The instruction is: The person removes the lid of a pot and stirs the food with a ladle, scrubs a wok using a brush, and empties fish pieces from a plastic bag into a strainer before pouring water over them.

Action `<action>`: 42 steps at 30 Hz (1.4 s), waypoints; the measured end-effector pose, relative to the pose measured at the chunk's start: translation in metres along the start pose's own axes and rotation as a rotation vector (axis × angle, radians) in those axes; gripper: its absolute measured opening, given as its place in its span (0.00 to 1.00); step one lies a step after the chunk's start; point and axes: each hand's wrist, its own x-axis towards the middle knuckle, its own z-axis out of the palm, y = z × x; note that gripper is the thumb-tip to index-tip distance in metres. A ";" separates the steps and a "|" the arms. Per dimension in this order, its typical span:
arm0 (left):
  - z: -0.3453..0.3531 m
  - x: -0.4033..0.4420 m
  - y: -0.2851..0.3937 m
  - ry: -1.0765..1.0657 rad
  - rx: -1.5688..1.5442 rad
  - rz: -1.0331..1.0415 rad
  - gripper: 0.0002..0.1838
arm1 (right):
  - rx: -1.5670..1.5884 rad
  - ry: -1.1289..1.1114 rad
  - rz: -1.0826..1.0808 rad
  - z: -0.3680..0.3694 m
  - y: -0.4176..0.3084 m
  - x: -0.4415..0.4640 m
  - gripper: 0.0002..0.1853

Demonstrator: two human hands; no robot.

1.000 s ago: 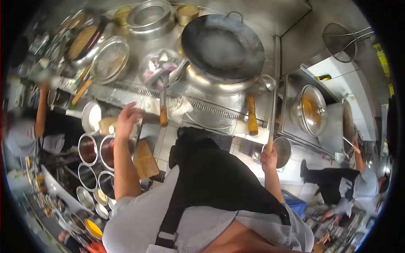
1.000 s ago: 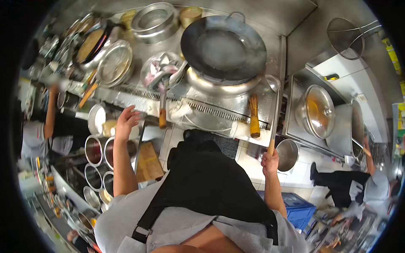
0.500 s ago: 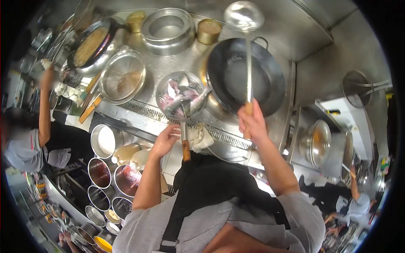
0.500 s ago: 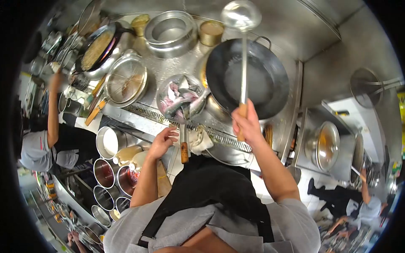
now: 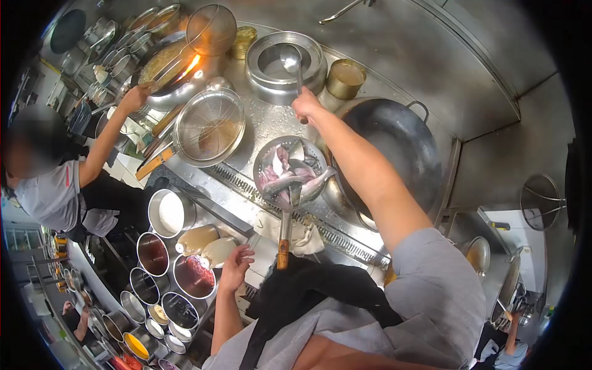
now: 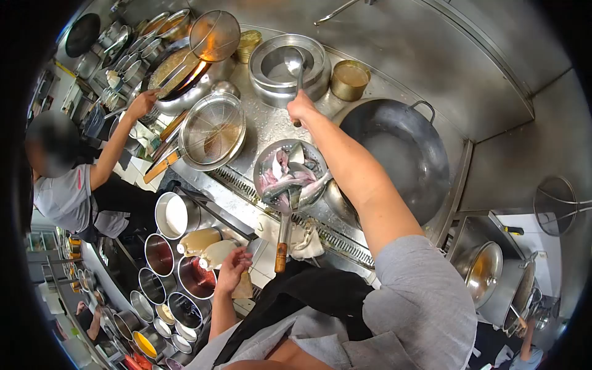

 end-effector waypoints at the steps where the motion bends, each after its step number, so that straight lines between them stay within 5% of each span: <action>1: -0.002 -0.001 -0.002 0.008 0.001 -0.001 0.27 | 0.003 -0.007 -0.001 0.001 -0.002 0.005 0.23; 3: -0.006 -0.002 -0.004 -0.020 -0.068 0.002 0.28 | 0.006 0.029 0.005 0.002 -0.002 0.012 0.23; 4: -0.008 0.000 -0.004 -0.016 -0.065 0.003 0.28 | 0.057 -0.005 0.036 0.001 -0.004 0.018 0.13; 7: -0.013 0.003 0.003 0.006 -0.059 0.036 0.28 | 0.356 -0.098 0.184 0.002 -0.021 0.029 0.03; 9: -0.011 0.002 0.011 0.022 -0.029 0.087 0.29 | 0.505 -0.204 0.219 -0.001 -0.027 0.036 0.03; 13: -0.011 0.000 0.004 0.004 -0.064 0.119 0.30 | 1.319 -0.340 0.342 -0.002 -0.033 0.036 0.05; 17: -0.005 0.008 0.013 -0.095 0.013 0.093 0.29 | 1.414 -0.365 0.191 -0.018 -0.026 0.003 0.05; 19: 0.000 0.025 0.016 -0.163 0.060 0.119 0.31 | 1.575 -0.571 0.394 -0.041 -0.022 -0.020 0.07; 27: 0.028 0.124 0.094 -0.308 0.237 0.333 0.27 | 1.625 -0.655 0.037 -0.138 -0.033 -0.222 0.08; 29: 0.040 0.147 0.119 -0.302 0.210 0.356 0.27 | 1.591 -0.652 0.007 -0.162 -0.031 -0.275 0.15; 35: 0.086 0.181 0.162 -0.340 0.076 0.458 0.28 | 1.247 0.004 0.061 -0.202 -0.022 -0.402 0.31; 42: 0.090 0.166 0.136 -0.475 0.027 0.410 0.26 | 0.831 0.169 0.246 -0.227 0.031 -0.476 0.41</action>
